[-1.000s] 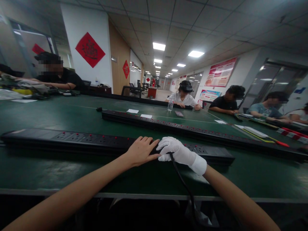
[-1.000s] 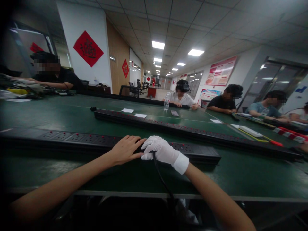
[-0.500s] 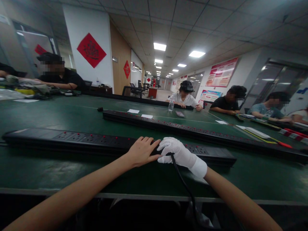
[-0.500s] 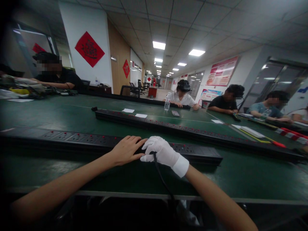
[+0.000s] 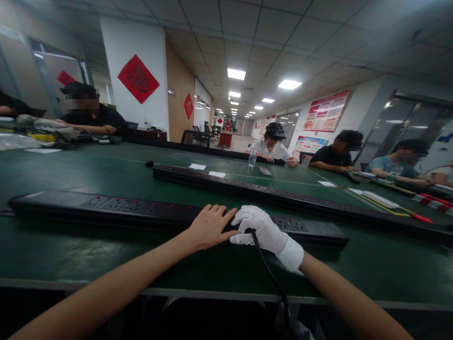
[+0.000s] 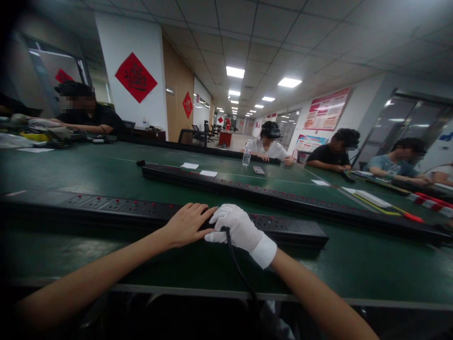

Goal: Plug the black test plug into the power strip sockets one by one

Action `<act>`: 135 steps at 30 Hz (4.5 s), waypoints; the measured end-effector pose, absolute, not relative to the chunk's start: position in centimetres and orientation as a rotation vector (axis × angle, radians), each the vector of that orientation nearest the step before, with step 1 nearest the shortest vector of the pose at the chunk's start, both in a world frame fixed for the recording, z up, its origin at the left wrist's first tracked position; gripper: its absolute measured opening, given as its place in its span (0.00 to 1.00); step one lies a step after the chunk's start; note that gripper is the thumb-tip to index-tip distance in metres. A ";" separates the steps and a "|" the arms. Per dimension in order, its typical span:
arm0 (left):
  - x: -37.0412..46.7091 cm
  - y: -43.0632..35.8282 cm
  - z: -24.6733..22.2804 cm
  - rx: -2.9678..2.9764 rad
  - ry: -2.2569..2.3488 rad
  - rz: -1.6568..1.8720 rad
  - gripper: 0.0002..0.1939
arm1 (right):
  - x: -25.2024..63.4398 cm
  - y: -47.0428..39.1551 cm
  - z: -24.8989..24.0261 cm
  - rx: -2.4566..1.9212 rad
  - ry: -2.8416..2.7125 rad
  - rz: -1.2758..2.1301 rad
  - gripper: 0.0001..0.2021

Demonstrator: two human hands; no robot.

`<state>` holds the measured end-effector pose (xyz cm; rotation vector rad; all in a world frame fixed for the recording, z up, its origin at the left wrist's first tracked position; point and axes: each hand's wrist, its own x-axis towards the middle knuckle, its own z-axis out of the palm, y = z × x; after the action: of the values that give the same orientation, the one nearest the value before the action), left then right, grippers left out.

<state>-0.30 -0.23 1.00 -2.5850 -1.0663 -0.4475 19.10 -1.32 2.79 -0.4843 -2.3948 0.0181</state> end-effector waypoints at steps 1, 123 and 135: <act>-0.3 -0.2 1.0 -2.584 -1.067 -0.447 0.34 | 19.1 -1.4 2.8 -0.484 -2.393 0.020 0.10; -0.1 -0.3 0.8 -2.586 -1.080 -0.521 0.35 | 19.3 -1.9 3.1 -0.554 -2.437 -0.022 0.15; -0.2 0.0 0.5 -2.559 -1.057 -0.517 0.32 | 19.4 -1.5 2.7 -0.536 -2.429 0.019 0.10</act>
<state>-0.16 -0.01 0.47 -2.5591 -1.0566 -0.5168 19.39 -1.47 2.72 -0.5359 -2.4292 0.0187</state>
